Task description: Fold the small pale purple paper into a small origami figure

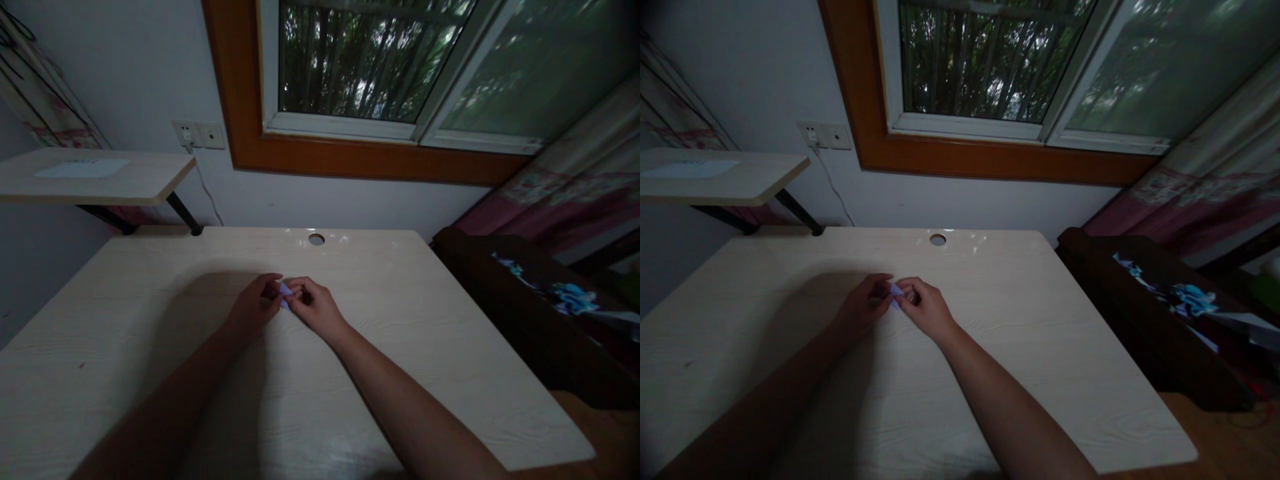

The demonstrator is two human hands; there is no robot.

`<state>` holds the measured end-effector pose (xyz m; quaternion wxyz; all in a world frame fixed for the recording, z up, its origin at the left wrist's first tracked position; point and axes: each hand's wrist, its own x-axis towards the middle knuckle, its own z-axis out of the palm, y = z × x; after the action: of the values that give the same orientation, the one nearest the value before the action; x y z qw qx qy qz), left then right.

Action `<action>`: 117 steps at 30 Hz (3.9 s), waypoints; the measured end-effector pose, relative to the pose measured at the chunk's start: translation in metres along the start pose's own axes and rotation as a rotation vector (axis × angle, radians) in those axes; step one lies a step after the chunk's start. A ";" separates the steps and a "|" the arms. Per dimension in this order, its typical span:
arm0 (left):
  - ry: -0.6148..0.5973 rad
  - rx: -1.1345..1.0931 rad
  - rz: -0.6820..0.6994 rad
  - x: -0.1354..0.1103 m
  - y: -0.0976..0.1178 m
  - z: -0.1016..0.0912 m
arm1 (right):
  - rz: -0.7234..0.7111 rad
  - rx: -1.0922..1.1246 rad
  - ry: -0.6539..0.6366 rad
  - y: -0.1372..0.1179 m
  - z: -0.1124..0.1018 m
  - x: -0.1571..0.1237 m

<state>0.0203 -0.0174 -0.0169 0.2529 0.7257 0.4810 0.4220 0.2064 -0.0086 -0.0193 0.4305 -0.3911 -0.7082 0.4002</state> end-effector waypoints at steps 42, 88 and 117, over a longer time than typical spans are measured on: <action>-0.056 0.099 -0.095 0.001 0.005 -0.004 | 0.021 -0.007 0.048 0.005 -0.001 0.001; -0.054 0.062 0.024 -0.001 0.004 -0.003 | -0.304 -0.215 0.072 -0.014 -0.001 0.000; -0.027 0.035 -0.117 -0.002 0.009 -0.003 | -0.200 -0.310 0.087 -0.013 0.000 -0.002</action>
<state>0.0214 -0.0229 -0.0093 0.2709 0.7063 0.5265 0.3880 0.2041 -0.0153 -0.0082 0.4329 -0.3972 -0.7776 0.2240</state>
